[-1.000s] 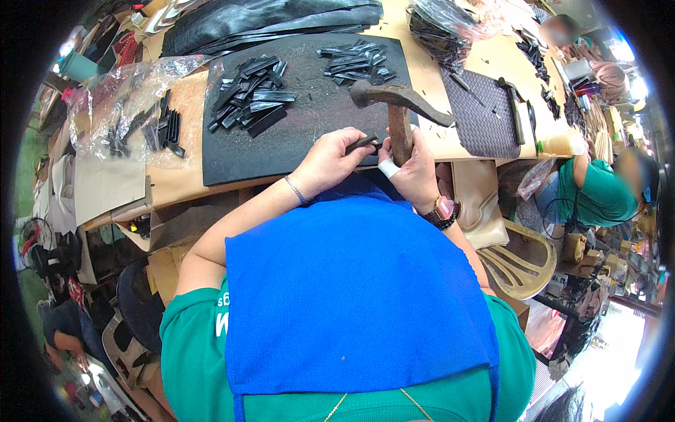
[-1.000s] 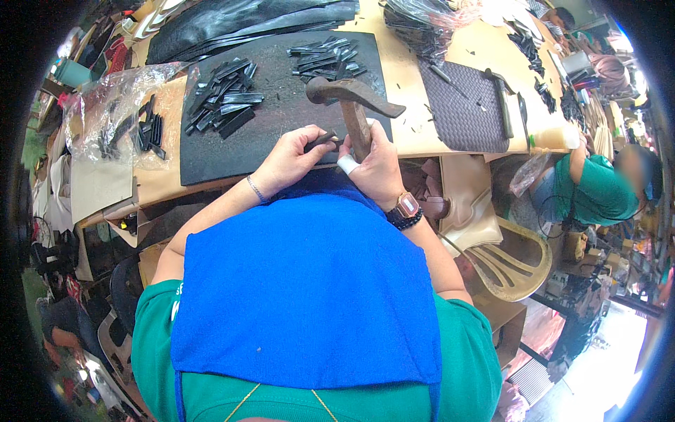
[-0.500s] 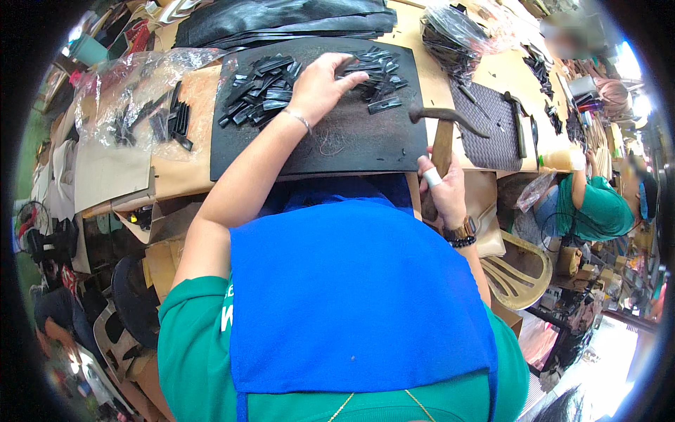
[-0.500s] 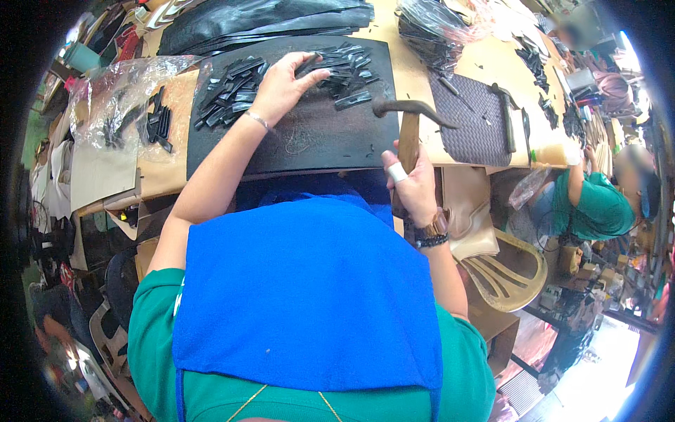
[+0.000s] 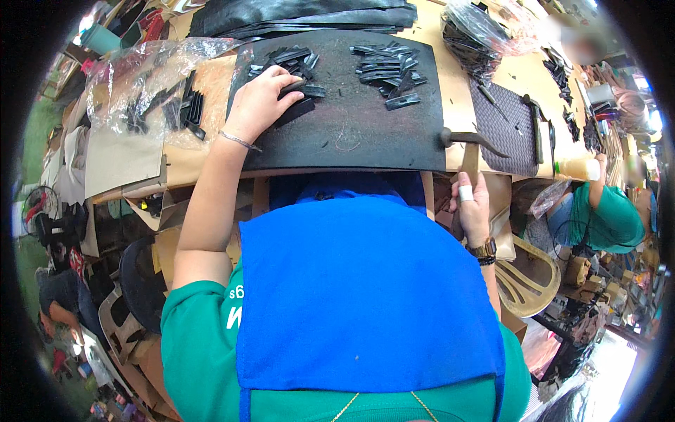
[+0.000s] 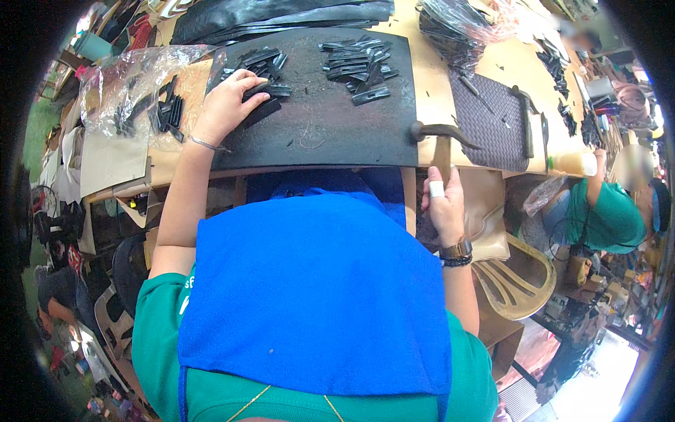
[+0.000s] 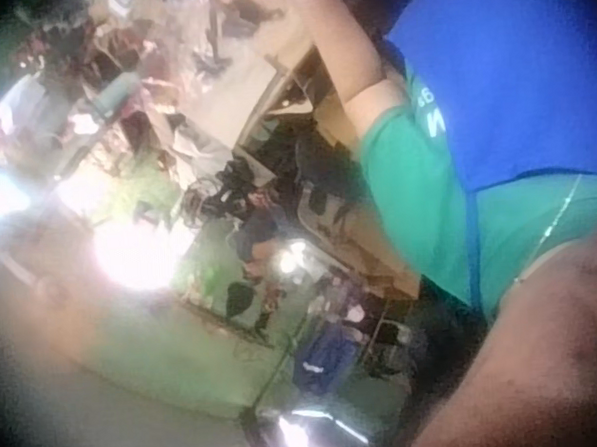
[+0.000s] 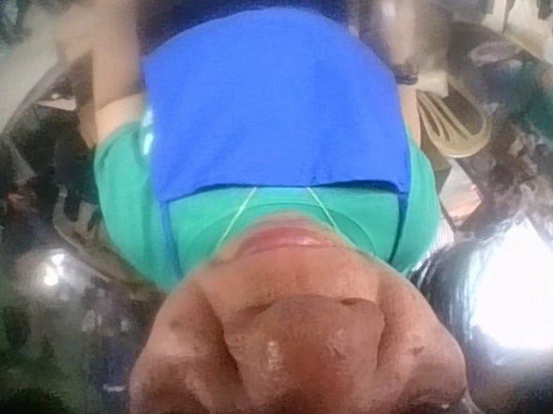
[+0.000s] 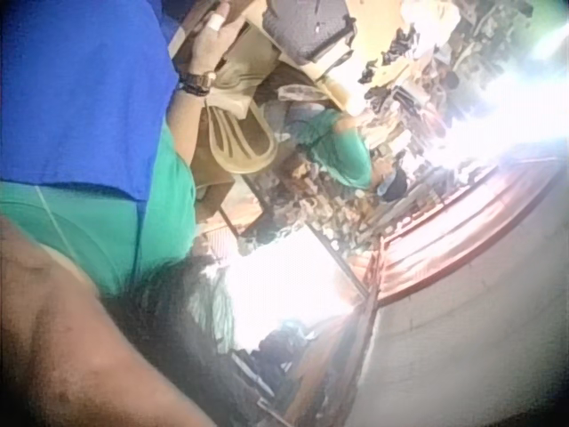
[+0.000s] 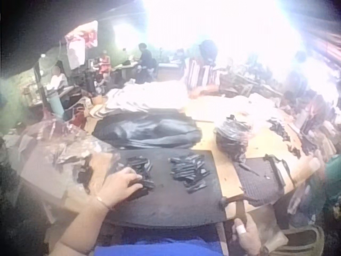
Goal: The person uses a hammer and a curved blade to cut small strips of black material on a workbench. They repeatedly pick up pieces, position them, and strike them with the hammer to separate them into smaller segments.
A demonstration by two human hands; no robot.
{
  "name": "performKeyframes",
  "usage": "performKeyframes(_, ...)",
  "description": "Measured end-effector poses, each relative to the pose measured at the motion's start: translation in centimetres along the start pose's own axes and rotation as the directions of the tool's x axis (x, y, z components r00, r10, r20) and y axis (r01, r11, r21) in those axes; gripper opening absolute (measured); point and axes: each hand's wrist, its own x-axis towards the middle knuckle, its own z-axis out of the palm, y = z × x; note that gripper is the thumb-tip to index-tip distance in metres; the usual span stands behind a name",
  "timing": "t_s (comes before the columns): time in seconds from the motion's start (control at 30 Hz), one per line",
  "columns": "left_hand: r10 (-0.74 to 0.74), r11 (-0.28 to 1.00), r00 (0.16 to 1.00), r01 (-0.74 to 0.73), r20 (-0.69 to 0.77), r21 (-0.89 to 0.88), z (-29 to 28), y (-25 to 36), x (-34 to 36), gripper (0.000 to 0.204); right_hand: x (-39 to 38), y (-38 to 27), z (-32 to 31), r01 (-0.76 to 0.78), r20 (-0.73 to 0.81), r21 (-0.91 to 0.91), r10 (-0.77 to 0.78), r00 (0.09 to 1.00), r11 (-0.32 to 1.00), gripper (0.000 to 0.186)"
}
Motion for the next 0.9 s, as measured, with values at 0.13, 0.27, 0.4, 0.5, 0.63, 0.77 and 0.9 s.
performKeyframes(0.13, 0.034, 0.999, 0.998, -0.035, -0.059, -0.026, -0.3, 1.6, 0.3, 0.031, -0.7, -0.8, 0.3, 0.033, 0.007, 0.128, -0.034, 0.999, 0.991, 0.023)
performKeyframes(0.27, 0.171, 0.965, 0.981, -0.185, -0.089, -0.183, 2.0, 5.8, 0.7, 0.034, -0.6, -0.7, 1.7, 0.110, 0.096, -0.012, -0.108, 0.989, 0.994, 0.022)
performKeyframes(0.4, 0.191, 0.974, 0.980, -0.183, 0.051, -0.130, 5.1, 8.6, 0.5, 0.039, -1.1, -3.3, 3.2, 0.161, 0.154, -0.518, -0.094, 0.984, 0.840, 0.036)
performKeyframes(0.5, 0.110, 0.930, 0.993, -0.118, -0.042, -0.349, 5.3, 7.8, 1.2, 0.035, -1.2, -3.9, 3.5, 0.241, 0.185, -0.575, -0.162, 0.969, 0.782, 0.037)
performKeyframes(0.63, 0.011, 0.699, 1.000, -0.012, -0.006, -0.715, 5.4, 6.1, 2.2, 0.022, -1.0, -3.9, 3.5, 0.207, 0.180, -0.551, -0.127, 0.975, 0.808, 0.038)
performKeyframes(0.77, 0.021, 0.324, 0.999, -0.030, -0.025, -0.946, 6.3, 7.5, 2.3, 0.020, -0.9, -3.4, 3.4, 0.208, 0.185, -0.535, -0.127, 0.974, 0.819, 0.039)
performKeyframes(0.9, -0.010, 0.317, 0.999, -0.038, -0.043, -0.948, 7.1, 8.1, 2.0, 0.019, -1.0, -3.2, 3.5, 0.220, 0.181, -0.560, -0.142, 0.973, 0.798, 0.038)
